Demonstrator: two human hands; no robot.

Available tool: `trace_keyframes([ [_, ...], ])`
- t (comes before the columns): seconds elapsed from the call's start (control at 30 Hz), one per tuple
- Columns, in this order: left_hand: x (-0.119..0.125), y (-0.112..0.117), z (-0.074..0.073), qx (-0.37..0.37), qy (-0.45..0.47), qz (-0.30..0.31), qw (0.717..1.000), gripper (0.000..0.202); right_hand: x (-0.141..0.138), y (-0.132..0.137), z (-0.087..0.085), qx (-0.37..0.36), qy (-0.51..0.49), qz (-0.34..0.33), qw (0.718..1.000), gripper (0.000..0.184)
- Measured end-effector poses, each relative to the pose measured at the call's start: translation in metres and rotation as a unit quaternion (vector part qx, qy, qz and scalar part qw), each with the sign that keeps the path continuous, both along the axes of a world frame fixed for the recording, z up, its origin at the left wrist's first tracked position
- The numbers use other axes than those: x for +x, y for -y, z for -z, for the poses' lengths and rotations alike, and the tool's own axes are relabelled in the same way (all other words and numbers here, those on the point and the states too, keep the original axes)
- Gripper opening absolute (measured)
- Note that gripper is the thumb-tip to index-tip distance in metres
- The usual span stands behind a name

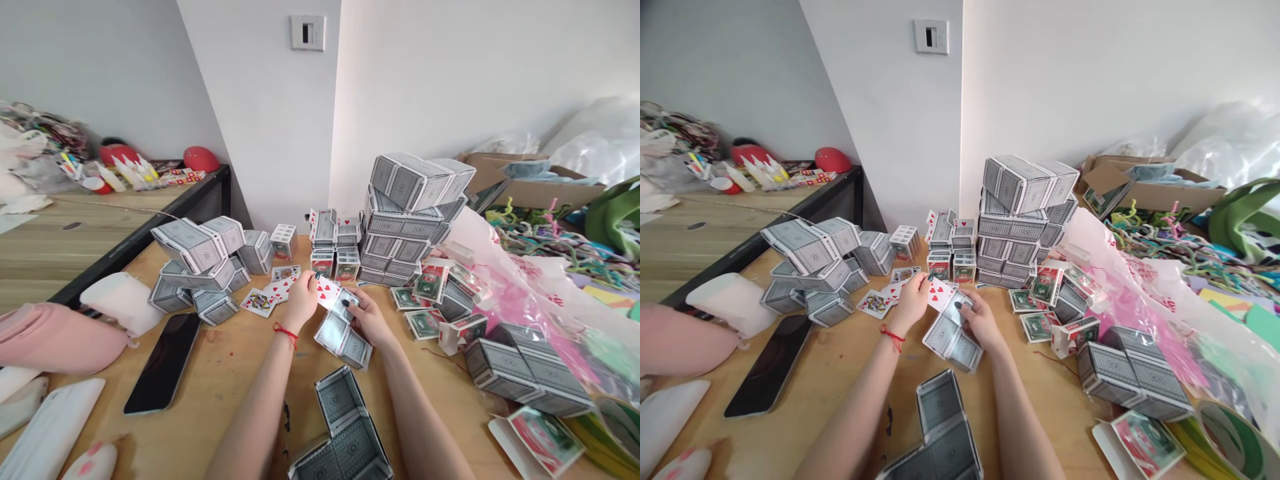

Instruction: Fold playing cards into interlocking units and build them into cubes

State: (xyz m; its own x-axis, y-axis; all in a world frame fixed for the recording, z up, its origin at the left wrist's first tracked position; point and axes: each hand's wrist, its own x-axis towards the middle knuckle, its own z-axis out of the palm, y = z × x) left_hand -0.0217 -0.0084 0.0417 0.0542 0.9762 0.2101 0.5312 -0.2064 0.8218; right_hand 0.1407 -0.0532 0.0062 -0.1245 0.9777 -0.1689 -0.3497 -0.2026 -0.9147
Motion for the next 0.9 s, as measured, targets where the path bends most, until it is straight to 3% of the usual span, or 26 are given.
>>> trace_keyframes([
  [0.27, 0.006, 0.000, 0.004, -0.032, 0.044, 0.030, 0.998, 0.016, -0.005, -0.002, 0.008, -0.007, -0.054, -0.015, 0.998, 0.033],
  [0.57, 0.017, 0.006, 0.009, -0.060, -0.018, 0.107, 0.992, 0.018, -0.001, -0.003, 0.008, 0.009, -0.062, 0.000, 0.998, 0.031],
  [0.9, 0.013, 0.006, 0.015, -0.111, -0.058, 0.163, 0.979, 0.013, 0.001, -0.003, 0.009, 0.020, -0.016, 0.008, 1.000, 0.029],
])
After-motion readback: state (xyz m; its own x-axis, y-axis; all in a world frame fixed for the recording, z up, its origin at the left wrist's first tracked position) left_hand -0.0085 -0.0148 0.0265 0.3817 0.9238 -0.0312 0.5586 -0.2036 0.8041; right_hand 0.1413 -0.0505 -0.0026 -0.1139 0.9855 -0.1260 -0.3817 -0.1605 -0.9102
